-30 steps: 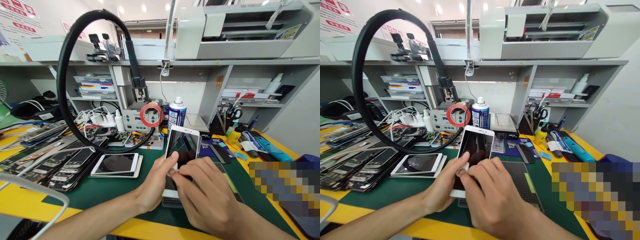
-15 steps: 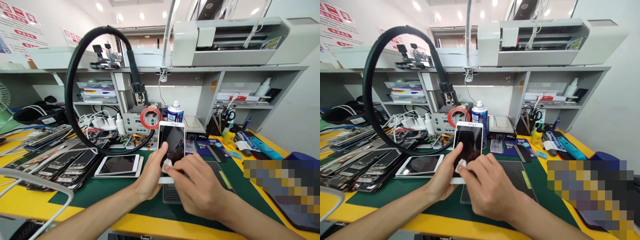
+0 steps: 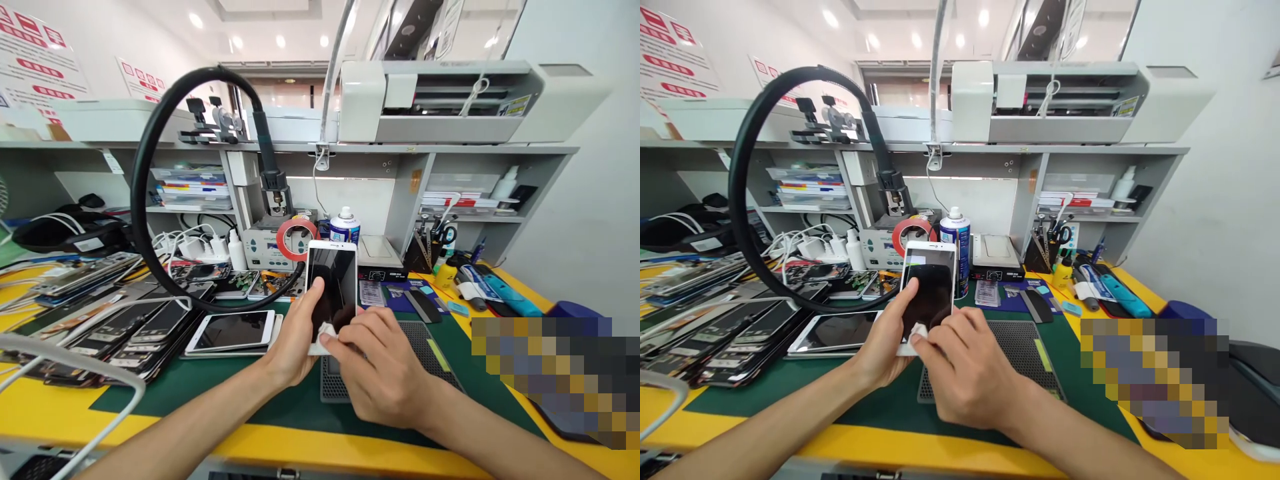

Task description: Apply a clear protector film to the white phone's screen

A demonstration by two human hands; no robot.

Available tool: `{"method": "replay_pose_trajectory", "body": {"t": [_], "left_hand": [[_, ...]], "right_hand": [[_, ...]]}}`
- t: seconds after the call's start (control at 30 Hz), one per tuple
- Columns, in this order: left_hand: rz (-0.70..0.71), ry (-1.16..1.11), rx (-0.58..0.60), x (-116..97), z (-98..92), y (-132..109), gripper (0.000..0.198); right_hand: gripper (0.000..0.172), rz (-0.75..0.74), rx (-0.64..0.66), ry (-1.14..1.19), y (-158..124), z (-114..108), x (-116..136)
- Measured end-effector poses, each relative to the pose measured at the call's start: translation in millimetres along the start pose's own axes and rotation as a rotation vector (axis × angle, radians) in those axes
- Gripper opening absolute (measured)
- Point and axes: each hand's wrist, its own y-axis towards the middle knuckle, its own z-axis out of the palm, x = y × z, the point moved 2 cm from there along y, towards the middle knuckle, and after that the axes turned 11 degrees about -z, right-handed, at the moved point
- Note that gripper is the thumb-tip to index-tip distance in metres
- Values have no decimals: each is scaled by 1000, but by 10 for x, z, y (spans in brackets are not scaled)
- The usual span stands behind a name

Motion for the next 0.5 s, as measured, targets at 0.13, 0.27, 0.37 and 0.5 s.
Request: {"method": "replay_pose_trajectory", "body": {"t": [0.13,0.27,0.37,0.5], "left_hand": [[-38,46,54,27,23,-25,42],[-134,194,137,82,58,-57,48],[-182,271,171,128,75,-65,52],[-238,313,156,185,101,-72,52]], "right_hand": [[26,106,-97,-115,-40,-110,-182],[33,201,-148,-191,-102,-203,-396],[32,268,-171,-236,-144,-254,-524],[29,318,-181,-317,-162,-310,-600]]}}
